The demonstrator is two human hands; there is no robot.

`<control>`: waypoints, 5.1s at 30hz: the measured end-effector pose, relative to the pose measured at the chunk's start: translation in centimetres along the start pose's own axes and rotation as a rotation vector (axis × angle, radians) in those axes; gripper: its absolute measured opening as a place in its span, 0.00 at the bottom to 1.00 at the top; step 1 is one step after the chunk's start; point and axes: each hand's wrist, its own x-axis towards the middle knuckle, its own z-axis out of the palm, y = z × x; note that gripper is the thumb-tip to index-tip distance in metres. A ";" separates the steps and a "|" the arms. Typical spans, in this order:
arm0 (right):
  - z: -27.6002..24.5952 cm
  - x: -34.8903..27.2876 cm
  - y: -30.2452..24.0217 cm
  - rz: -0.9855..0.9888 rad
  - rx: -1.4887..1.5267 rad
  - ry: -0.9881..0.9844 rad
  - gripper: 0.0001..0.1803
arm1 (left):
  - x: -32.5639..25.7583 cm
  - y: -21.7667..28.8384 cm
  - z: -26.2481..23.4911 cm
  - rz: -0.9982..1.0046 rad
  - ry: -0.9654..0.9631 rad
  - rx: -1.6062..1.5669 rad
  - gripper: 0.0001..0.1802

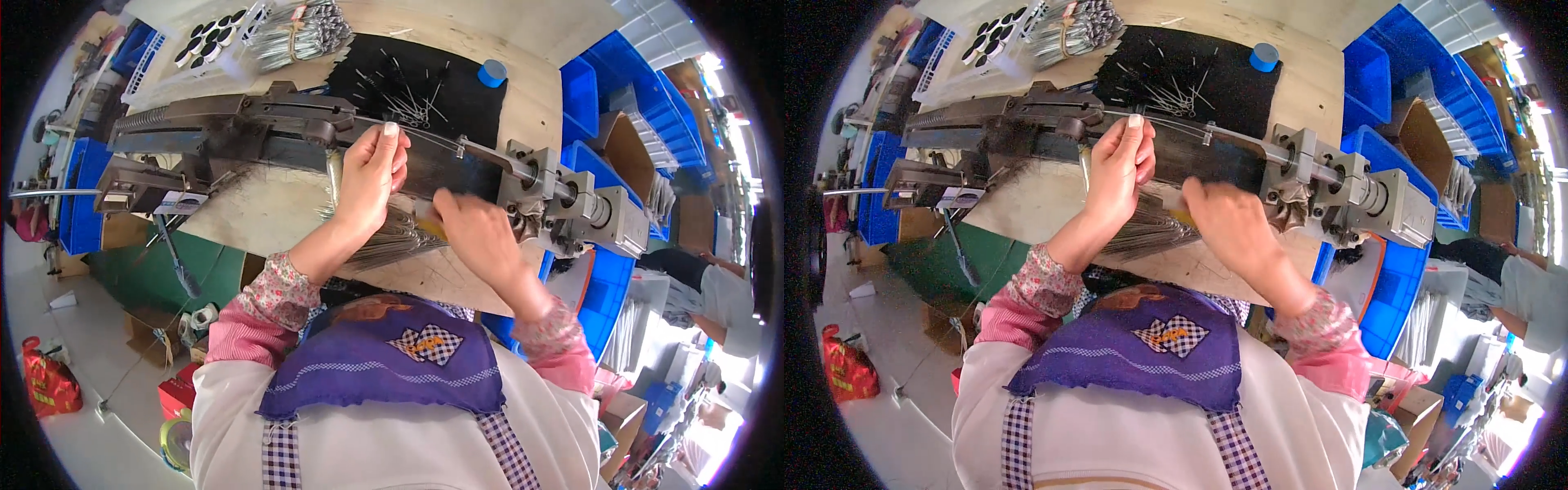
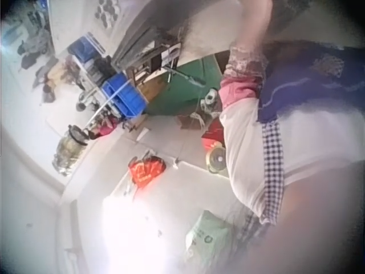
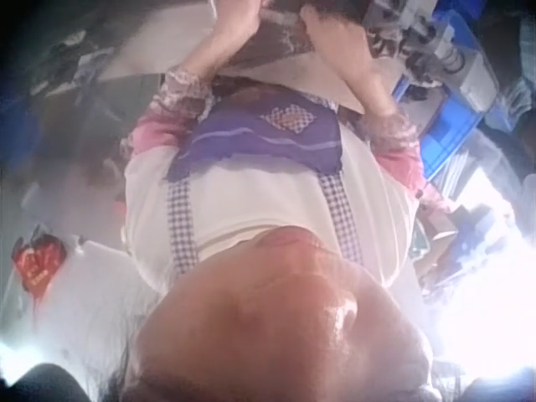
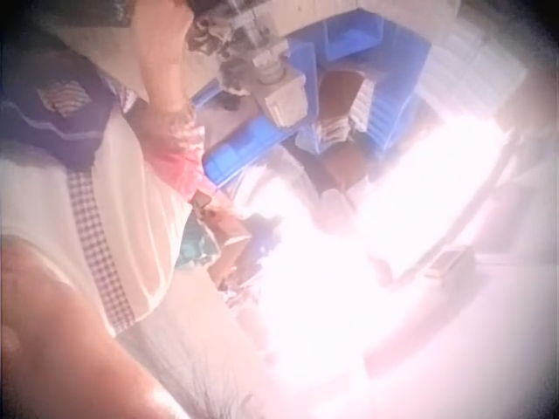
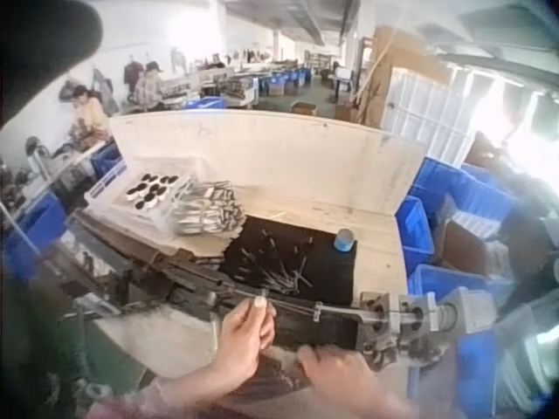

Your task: Operating a bench-top machine to process or assemble small metal rods.

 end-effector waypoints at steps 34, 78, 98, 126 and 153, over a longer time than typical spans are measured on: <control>-5.2 8.8 -0.6 -0.243 0.143 0.083 0.23 | 0.2 1.1 0.1 -0.331 -0.384 -0.854 0.48; -0.2 12.4 0.2 -0.171 0.322 0.188 0.06 | -0.7 4.5 -1.7 -0.266 -0.347 -1.011 0.38; -0.6 12.1 0.2 -0.194 0.325 0.209 0.06 | 0.5 2.9 -2.9 -0.121 -0.427 -0.858 0.37; -1.3 12.3 0.1 -0.162 0.336 0.133 0.06 | 0.0 3.5 -2.5 -0.178 -0.315 -0.882 0.40; -3.1 12.3 0.6 -0.240 0.300 0.209 0.04 | -0.2 3.9 -1.8 -0.188 -0.251 -0.780 0.41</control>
